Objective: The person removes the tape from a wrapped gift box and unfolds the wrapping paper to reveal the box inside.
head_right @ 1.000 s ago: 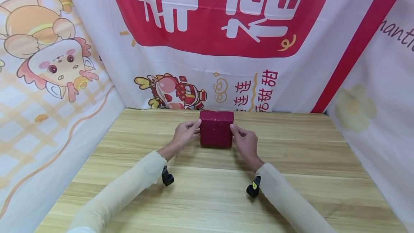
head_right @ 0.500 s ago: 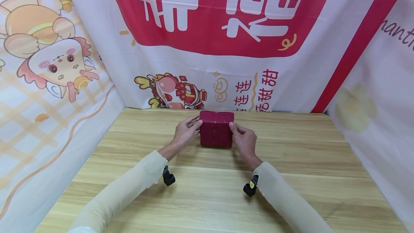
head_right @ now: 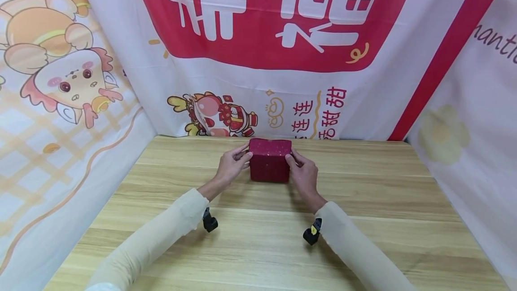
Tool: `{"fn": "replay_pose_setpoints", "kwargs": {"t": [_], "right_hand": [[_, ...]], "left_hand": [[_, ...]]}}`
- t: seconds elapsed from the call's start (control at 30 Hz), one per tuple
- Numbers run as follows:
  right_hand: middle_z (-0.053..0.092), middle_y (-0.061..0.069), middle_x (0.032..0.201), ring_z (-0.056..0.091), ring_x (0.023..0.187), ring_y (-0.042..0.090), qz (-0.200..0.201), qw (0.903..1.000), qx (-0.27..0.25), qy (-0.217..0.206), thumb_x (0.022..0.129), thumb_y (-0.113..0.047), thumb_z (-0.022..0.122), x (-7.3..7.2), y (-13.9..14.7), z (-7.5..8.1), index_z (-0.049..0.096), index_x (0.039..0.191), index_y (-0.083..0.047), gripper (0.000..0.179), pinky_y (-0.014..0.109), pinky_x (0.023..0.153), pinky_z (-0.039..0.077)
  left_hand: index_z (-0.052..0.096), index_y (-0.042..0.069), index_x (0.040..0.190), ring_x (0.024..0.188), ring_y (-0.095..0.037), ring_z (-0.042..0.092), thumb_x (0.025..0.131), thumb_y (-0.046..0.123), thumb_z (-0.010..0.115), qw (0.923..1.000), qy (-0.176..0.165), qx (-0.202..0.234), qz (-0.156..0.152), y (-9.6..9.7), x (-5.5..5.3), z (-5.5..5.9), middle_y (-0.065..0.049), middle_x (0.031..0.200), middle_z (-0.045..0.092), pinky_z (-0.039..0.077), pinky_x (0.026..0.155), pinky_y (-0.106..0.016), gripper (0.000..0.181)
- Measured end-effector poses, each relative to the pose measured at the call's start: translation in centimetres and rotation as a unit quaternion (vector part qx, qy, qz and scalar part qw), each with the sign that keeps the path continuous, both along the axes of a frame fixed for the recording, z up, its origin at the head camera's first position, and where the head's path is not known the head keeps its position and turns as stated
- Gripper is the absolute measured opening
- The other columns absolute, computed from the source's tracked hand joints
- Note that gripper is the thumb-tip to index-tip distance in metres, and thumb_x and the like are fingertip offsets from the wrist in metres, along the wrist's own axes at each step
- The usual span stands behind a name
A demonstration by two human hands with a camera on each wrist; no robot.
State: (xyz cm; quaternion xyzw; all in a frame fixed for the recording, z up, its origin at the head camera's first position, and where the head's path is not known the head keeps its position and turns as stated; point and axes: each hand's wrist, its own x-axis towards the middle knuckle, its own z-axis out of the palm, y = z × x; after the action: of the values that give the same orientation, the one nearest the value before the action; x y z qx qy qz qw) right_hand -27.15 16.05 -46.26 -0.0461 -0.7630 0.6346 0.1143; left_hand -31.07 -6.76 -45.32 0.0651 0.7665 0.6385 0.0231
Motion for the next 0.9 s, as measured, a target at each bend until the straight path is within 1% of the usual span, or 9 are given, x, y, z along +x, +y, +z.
{"fn": "replay_pose_setpoints", "kwargs": {"t": [0.13, 0.2, 0.3, 0.4, 0.47, 0.6, 0.67, 0.73, 0.9], "right_hand": [[0.054, 0.004, 0.144, 0.065, 0.113, 0.018, 0.006, 0.9999, -0.007, 0.008, 0.097, -0.032, 0.062, 0.1, 0.0, -0.3, 0.053, 0.140, -0.016, 0.047, 0.025, 0.083, 0.060], [0.053, 0.003, 0.145, 0.065, 0.113, 0.018, 0.010, 0.9998, -0.015, 0.007, 0.097, -0.031, 0.062, 0.1, 0.1, -0.3, 0.052, 0.140, -0.018, 0.047, 0.029, 0.086, 0.059], [0.050, -0.001, 0.148, 0.062, 0.119, 0.019, 0.017, 0.9997, -0.017, -0.003, 0.097, -0.035, 0.060, 0.1, 0.1, -0.4, 0.049, 0.142, -0.023, 0.048, 0.035, 0.093, 0.056], [0.048, -0.003, 0.149, 0.060, 0.125, 0.021, 0.019, 0.9996, -0.017, -0.009, 0.097, -0.037, 0.060, 0.1, 0.2, -0.6, 0.048, 0.143, -0.026, 0.049, 0.036, 0.096, 0.055], [0.048, 0.000, 0.149, 0.058, 0.127, 0.022, 0.022, 0.9995, -0.021, -0.004, 0.097, -0.036, 0.060, 0.1, 0.2, -0.7, 0.048, 0.143, -0.022, 0.049, 0.035, 0.096, 0.054], [0.047, 0.000, 0.149, 0.058, 0.127, 0.020, 0.028, 0.9993, -0.023, 0.001, 0.097, -0.032, 0.061, 0.3, 0.3, -0.8, 0.048, 0.143, -0.016, 0.050, 0.032, 0.095, 0.054], [0.048, -0.002, 0.148, 0.059, 0.125, 0.019, 0.029, 0.9993, -0.023, -0.003, 0.097, -0.033, 0.062, 0.5, 0.3, -0.8, 0.049, 0.143, -0.018, 0.050, 0.030, 0.095, 0.055], [0.047, -0.006, 0.149, 0.059, 0.124, 0.017, 0.033, 0.9991, -0.023, -0.010, 0.097, -0.035, 0.061, 0.7, 0.3, -0.9, 0.048, 0.143, -0.023, 0.049, 0.029, 0.095, 0.055], [0.042, -0.006, 0.153, 0.051, 0.134, 0.017, 0.050, 0.9979, -0.041, -0.011, 0.099, -0.032, 0.059, 1.2, 0.2, -1.0, 0.045, 0.143, -0.030, 0.046, 0.028, 0.099, 0.052]], "left_hand": [[0.049, 0.021, 0.145, 0.121, -0.023, 0.063, 0.095, 0.031, 0.066, 0.9999, 0.008, -0.006, -0.009, -0.2, 0.0, -0.6, -0.008, 0.146, 0.054, 0.058, 0.091, -0.032, 0.054], [0.049, 0.021, 0.145, 0.121, -0.024, 0.063, 0.094, 0.031, 0.067, 0.9998, 0.014, -0.005, -0.009, -0.2, 0.0, -0.8, -0.007, 0.147, 0.052, 0.059, 0.090, -0.031, 0.054], [0.050, 0.024, 0.144, 0.120, -0.025, 0.064, 0.094, 0.032, 0.067, 0.9997, 0.022, -0.005, -0.008, -0.2, 0.0, -0.9, -0.006, 0.148, 0.051, 0.059, 0.089, -0.029, 0.053], [0.051, 0.027, 0.142, 0.119, -0.024, 0.064, 0.093, 0.033, 0.068, 0.9997, 0.022, 0.002, -0.008, -0.1, -0.1, -1.1, -0.006, 0.148, 0.051, 0.059, 0.088, -0.026, 0.052], [0.052, 0.028, 0.141, 0.120, -0.024, 0.064, 0.093, 0.031, 0.068, 0.9997, 0.021, 0.010, -0.010, -0.1, 0.0, -1.1, -0.007, 0.148, 0.051, 0.059, 0.087, -0.024, 0.050], [0.051, 0.024, 0.140, 0.122, -0.024, 0.062, 0.093, 0.027, 0.068, 0.9992, 0.030, 0.015, -0.021, -0.2, 0.3, -1.2, -0.009, 0.150, 0.047, 0.057, 0.089, -0.022, 0.050], [0.051, 0.024, 0.141, 0.124, -0.023, 0.061, 0.093, 0.028, 0.068, 0.9989, 0.038, 0.010, -0.026, -0.3, 0.4, -1.4, -0.007, 0.151, 0.046, 0.056, 0.091, -0.021, 0.051], [0.050, 0.025, 0.141, 0.126, -0.022, 0.060, 0.094, 0.030, 0.067, 0.9986, 0.045, 0.005, -0.027, -0.4, 0.5, -1.6, -0.005, 0.151, 0.045, 0.055, 0.093, -0.021, 0.051], [0.051, 0.027, 0.140, 0.128, -0.021, 0.058, 0.093, 0.032, 0.067, 0.9984, 0.051, 0.007, -0.024, -0.5, 0.9, -2.0, -0.001, 0.151, 0.046, 0.054, 0.095, -0.021, 0.051]]}}
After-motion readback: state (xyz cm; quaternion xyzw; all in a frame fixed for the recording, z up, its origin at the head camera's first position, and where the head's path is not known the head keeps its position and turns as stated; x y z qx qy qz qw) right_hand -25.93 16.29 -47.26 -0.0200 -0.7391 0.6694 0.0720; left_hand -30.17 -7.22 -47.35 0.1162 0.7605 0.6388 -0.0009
